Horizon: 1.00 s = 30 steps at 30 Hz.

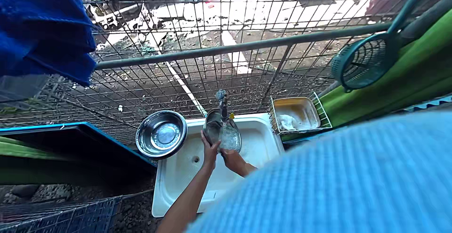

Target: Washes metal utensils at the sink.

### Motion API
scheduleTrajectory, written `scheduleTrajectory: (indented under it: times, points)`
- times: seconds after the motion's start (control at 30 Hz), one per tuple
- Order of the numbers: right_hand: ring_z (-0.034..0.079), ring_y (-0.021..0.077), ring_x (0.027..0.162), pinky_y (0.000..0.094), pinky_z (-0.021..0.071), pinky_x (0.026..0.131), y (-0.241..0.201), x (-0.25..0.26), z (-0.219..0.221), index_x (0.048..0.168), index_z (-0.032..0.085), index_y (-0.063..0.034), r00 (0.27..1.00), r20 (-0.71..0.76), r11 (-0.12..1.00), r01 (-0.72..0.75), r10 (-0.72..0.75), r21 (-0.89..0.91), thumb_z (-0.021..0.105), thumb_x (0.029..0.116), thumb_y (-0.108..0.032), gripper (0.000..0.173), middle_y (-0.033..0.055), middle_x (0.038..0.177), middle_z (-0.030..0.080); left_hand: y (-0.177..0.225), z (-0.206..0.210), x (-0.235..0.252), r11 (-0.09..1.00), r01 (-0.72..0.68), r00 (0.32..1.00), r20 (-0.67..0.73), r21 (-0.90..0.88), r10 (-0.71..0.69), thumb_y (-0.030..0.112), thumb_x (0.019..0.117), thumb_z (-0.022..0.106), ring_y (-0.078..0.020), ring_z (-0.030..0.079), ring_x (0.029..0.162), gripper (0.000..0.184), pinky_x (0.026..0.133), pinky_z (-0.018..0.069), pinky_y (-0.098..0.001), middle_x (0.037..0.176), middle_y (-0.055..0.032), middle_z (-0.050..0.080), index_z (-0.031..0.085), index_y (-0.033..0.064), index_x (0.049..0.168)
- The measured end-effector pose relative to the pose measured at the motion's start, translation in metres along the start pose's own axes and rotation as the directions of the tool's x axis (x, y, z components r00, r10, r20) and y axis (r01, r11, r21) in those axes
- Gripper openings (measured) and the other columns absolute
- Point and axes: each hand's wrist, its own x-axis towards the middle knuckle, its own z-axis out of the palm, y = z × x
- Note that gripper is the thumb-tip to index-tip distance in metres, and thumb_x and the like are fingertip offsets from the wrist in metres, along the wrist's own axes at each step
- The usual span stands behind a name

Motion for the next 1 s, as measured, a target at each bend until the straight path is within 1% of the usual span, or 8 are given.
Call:
scheduleTrajectory:
  times: [0.1, 0.23, 0.33, 0.57, 0.67, 0.8, 0.9, 1.0]
  points:
    - [0.066, 0.0387, 0.121, 0.0537, 0.0466, 0.11, -0.016, -0.005, 0.019, 0.138, 0.06, 0.0073, 0.994, -0.108, 0.969, 0.012, 0.015, 0.245, 0.053, 0.1042, -0.011, 0.039, 0.0263, 0.127, 0.068, -0.011, 0.005, -0.004, 0.994, -0.099, 0.995, 0.016, -0.052, 0.1, 0.019, 0.1046, 0.045, -0.026, 0.026, 0.153, 0.072, 0.122, 0.0271, -0.0454, 0.17, -0.0159, 0.014, 0.006, 0.0104, 0.165]
    - [0.045, 0.0315, 0.146, 0.0531, 0.0256, 0.124, 0.073, -0.002, -0.017, 0.14, 0.061, -0.004, 0.966, 0.245, 0.965, 0.144, -0.089, -0.218, 0.042, 0.1085, -0.046, 0.056, 0.016, 0.151, 0.055, -0.014, -0.024, 0.006, 0.978, -0.022, 1.0, -0.026, -0.206, 0.017, 0.026, 0.1093, 0.037, -0.0222, 0.052, 0.133, 0.056, 0.11, 0.044, -0.0417, 0.155, -0.0173, 0.044, 0.025, 0.0102, 0.161]
    - [0.02, 0.0343, 0.158, 0.0673, 0.0013, 0.124, 0.102, 0.023, -0.053, 0.151, 0.049, -0.0025, 0.997, 0.071, 0.915, 0.068, -0.043, -0.397, 0.055, 0.1033, -0.033, 0.057, 0.0147, 0.166, 0.034, -0.02, -0.016, -0.008, 0.956, 0.137, 0.991, 0.033, -0.261, -0.133, 0.032, 0.1113, 0.033, -0.0242, 0.056, 0.127, 0.054, 0.105, 0.0477, -0.0433, 0.149, -0.0181, 0.05, 0.023, 0.0131, 0.161]
    - [0.017, 0.0348, 0.158, 0.0577, 0.0045, 0.128, 0.038, 0.053, 0.022, 0.158, 0.032, 0.0041, 0.987, 0.061, 0.967, 0.132, -0.149, 0.217, 0.036, 0.1107, -0.026, 0.057, 0.0223, 0.168, 0.024, -0.028, 0.001, 0.009, 0.901, 0.149, 0.989, 0.061, -0.407, -0.136, 0.037, 0.1126, 0.026, -0.0186, 0.062, 0.113, 0.05, 0.097, 0.0524, -0.0388, 0.132, -0.0141, 0.06, 0.032, 0.009, 0.154]
    - [0.026, 0.0355, 0.156, 0.0567, 0.0182, 0.126, 0.058, 0.032, -0.014, 0.154, 0.047, -0.0067, 0.888, 0.449, 0.97, 0.19, -0.103, -0.153, 0.041, 0.1102, -0.034, 0.052, 0.0165, 0.166, 0.032, -0.017, -0.029, 0.009, 0.912, 0.155, 0.985, -0.016, -0.378, -0.175, 0.038, 0.1124, 0.03, -0.0227, 0.063, 0.115, 0.049, 0.097, 0.0532, -0.0436, 0.135, -0.0152, 0.061, 0.035, 0.0135, 0.154]
    - [0.016, 0.0326, 0.159, 0.0578, 0.001, 0.128, 0.106, 0.049, -0.017, 0.157, 0.04, -0.0038, 0.993, 0.108, 0.894, 0.01, 0.043, -0.447, 0.043, 0.1045, -0.055, 0.074, 0.0157, 0.169, 0.027, -0.015, -0.014, -0.021, 0.934, 0.198, 0.98, 0.075, -0.296, -0.183, 0.032, 0.1135, 0.028, -0.0291, 0.055, 0.13, 0.054, 0.104, 0.0486, -0.0448, 0.151, -0.0226, 0.047, 0.017, 0.0102, 0.162]
    - [0.012, 0.0363, 0.159, 0.0582, 0.0041, 0.128, 0.07, 0.07, 0.015, 0.16, 0.03, 0.0017, 0.998, -0.057, 0.995, -0.015, 0.009, -0.101, 0.037, 0.1073, -0.053, 0.076, 0.0221, 0.17, 0.018, 0.081, 0.037, -0.045, 0.83, 0.434, 0.872, -0.068, -0.351, -0.485, 0.018, 0.1138, 0.02, -0.03, 0.048, 0.134, 0.048, 0.112, 0.0361, -0.0429, 0.153, -0.0218, 0.042, 0.021, 0.0096, 0.161]
    - [0.029, 0.0305, 0.154, 0.0424, 0.0175, 0.129, 0.013, 0.047, 0.007, 0.157, 0.029, 0.0092, 0.996, 0.013, 0.812, 0.065, -0.09, 0.58, 0.031, 0.1118, -0.026, 0.057, 0.0269, 0.164, 0.031, 0.034, 0.007, -0.015, 0.966, 0.251, 0.957, 0.171, -0.065, -0.237, 0.038, 0.1135, 0.019, -0.031, 0.057, 0.12, 0.058, 0.096, 0.0503, -0.0439, 0.142, -0.0285, 0.05, 0.019, 0.0033, 0.16]
